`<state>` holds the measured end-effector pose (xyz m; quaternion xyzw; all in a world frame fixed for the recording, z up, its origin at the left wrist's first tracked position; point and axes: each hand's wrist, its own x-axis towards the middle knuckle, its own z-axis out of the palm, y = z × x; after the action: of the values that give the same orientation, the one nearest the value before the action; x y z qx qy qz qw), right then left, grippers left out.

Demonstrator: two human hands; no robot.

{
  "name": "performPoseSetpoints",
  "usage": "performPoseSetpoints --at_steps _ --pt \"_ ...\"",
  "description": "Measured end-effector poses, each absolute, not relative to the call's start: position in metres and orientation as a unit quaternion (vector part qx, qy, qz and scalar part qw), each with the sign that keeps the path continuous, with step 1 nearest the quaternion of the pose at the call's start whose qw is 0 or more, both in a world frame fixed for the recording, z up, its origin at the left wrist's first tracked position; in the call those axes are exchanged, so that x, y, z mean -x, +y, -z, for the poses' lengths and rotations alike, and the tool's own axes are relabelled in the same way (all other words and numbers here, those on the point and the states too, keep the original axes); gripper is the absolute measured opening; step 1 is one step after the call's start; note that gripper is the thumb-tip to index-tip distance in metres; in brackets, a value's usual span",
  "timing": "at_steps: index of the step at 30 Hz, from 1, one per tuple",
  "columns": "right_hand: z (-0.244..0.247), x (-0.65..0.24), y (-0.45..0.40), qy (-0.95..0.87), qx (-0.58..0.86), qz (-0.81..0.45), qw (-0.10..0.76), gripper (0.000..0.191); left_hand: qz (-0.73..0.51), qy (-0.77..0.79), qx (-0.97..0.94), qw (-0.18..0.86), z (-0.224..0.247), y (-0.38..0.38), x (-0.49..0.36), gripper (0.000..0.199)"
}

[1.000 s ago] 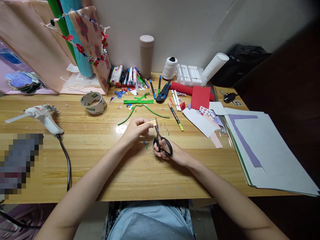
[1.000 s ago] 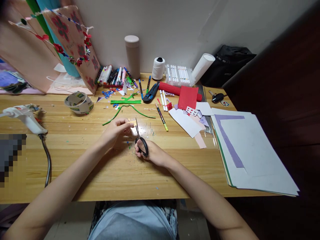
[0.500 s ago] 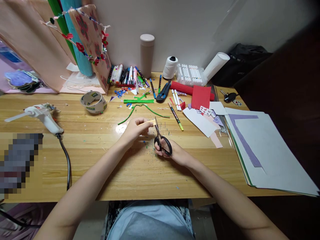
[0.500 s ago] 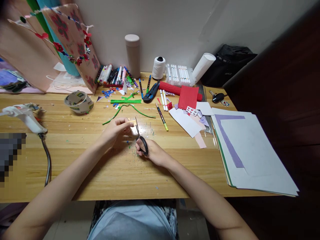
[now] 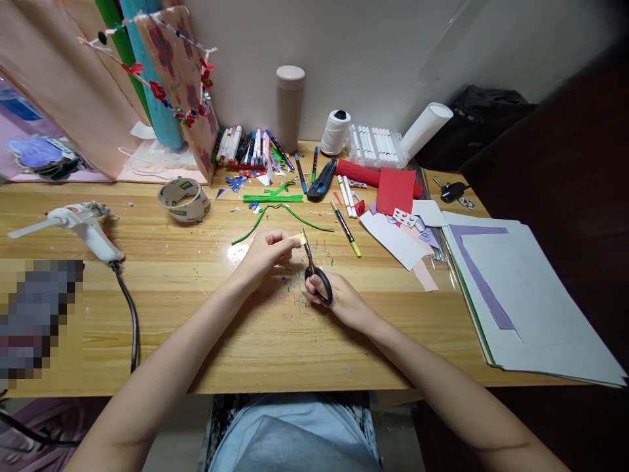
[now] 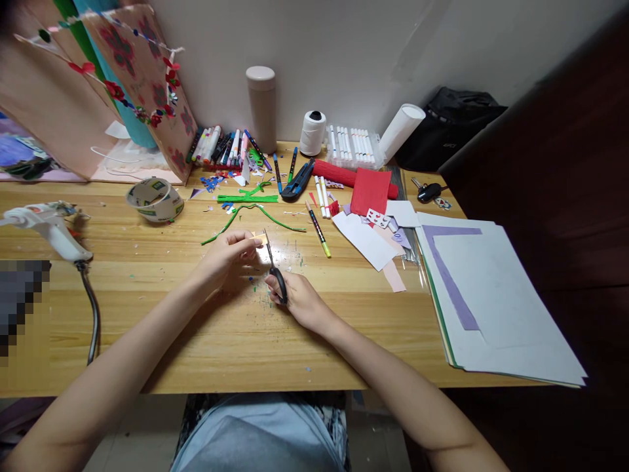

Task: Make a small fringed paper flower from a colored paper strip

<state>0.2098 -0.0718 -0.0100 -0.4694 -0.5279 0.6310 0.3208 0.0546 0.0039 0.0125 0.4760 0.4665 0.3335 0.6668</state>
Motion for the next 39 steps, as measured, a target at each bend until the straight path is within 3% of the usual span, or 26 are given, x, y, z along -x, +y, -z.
performPoseSetpoints --at_steps 20,29,39 --pt "0.0104 -0.2098 -0.0718 -0.539 0.489 -0.603 0.326 0.051 -0.319 0.481 -0.457 0.676 -0.0155 0.0013 -0.0548 0.026" --pt "0.0122 -0.2104 -0.0731 -0.468 0.406 -0.726 0.298 0.057 -0.312 0.478 -0.457 0.683 -0.0134 0.0008 -0.0547 0.025" --pt "0.0134 -0.212 -0.0737 -0.469 0.365 -0.752 0.286 0.06 -0.314 0.472 -0.474 0.674 -0.0168 -0.0011 -0.056 0.026"
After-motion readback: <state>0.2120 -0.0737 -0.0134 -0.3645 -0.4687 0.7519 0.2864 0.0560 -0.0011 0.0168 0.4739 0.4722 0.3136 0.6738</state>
